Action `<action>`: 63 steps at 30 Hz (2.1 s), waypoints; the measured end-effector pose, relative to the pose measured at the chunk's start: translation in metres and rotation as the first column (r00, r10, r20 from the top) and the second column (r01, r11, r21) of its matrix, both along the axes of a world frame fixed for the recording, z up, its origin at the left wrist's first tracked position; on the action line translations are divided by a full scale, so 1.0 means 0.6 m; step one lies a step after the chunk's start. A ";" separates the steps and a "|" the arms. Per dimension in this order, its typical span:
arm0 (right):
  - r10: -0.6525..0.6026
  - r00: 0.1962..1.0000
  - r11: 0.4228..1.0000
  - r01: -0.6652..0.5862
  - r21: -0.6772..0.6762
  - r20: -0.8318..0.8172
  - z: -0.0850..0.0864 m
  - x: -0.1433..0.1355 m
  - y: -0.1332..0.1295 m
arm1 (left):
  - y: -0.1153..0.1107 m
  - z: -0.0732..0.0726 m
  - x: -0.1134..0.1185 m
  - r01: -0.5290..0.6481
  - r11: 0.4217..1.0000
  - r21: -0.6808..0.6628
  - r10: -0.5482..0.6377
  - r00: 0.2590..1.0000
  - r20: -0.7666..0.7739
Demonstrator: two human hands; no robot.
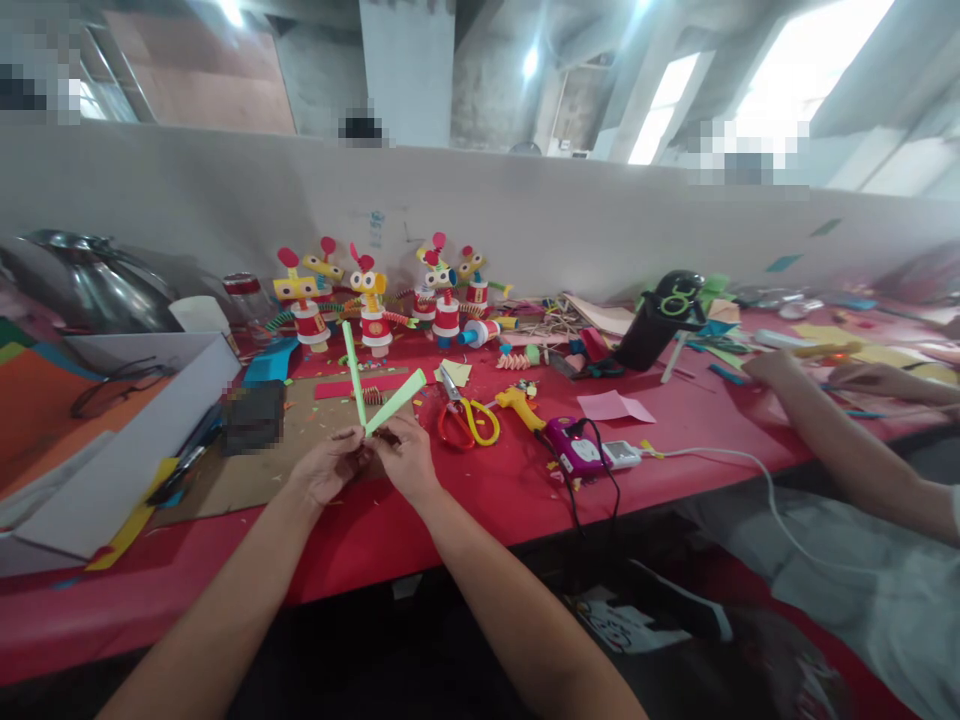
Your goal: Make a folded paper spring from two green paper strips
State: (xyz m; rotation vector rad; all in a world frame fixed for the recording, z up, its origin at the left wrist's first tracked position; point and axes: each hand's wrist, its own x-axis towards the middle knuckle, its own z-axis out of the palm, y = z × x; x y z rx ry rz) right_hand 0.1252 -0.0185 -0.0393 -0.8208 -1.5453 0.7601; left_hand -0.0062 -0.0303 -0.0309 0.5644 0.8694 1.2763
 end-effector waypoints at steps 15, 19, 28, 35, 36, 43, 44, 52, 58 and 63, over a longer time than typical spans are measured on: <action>0.042 0.960 0.923 -0.143 -0.356 -0.277 0.000 -0.006 0.006 | -0.001 0.011 0.015 -0.138 0.987 0.083 0.145 0.987 -0.076; 0.024 0.954 0.913 -0.143 -0.381 -0.300 0.003 -0.006 0.005 | -0.003 0.016 0.015 -0.158 0.982 0.106 0.167 0.982 -0.084; 0.015 0.980 0.927 -0.088 -0.365 -0.198 -0.011 -0.005 0.008 | -0.003 0.002 0.012 -0.150 0.976 0.159 0.180 0.964 -0.194; -0.001 0.998 0.939 -0.019 -0.343 -0.059 -0.010 -0.003 0.007 | -0.002 0.002 0.008 -0.144 0.977 0.155 0.174 0.965 -0.195; -0.008 0.999 0.941 -0.010 -0.339 -0.051 -0.008 -0.003 0.007 | -0.002 0.002 0.008 -0.144 0.976 0.163 0.175 0.966 -0.191; -0.026 0.985 0.921 -0.044 -0.388 -0.172 0.000 -0.002 0.007 | -0.002 0.006 0.009 -0.071 0.989 0.132 0.092 0.982 -0.165; -0.025 0.981 0.917 -0.055 -0.395 -0.194 0.000 -0.001 0.007 | -0.003 0.008 0.009 -0.050 0.992 0.116 0.067 0.986 -0.153; -0.007 0.965 0.905 -0.106 -0.413 -0.263 0.005 0.002 0.006 | -0.006 0.017 0.012 -0.035 0.998 0.053 0.042 0.990 -0.135; 0.002 0.950 0.880 -0.151 -0.451 -0.314 0.007 -0.002 0.007 | -0.001 0.010 0.010 -0.090 0.986 0.144 0.111 0.984 -0.140; 0.018 0.961 0.894 -0.138 -0.426 -0.275 0.006 -0.003 0.007 | 0.000 0.012 0.012 -0.093 0.988 0.125 0.110 0.985 -0.136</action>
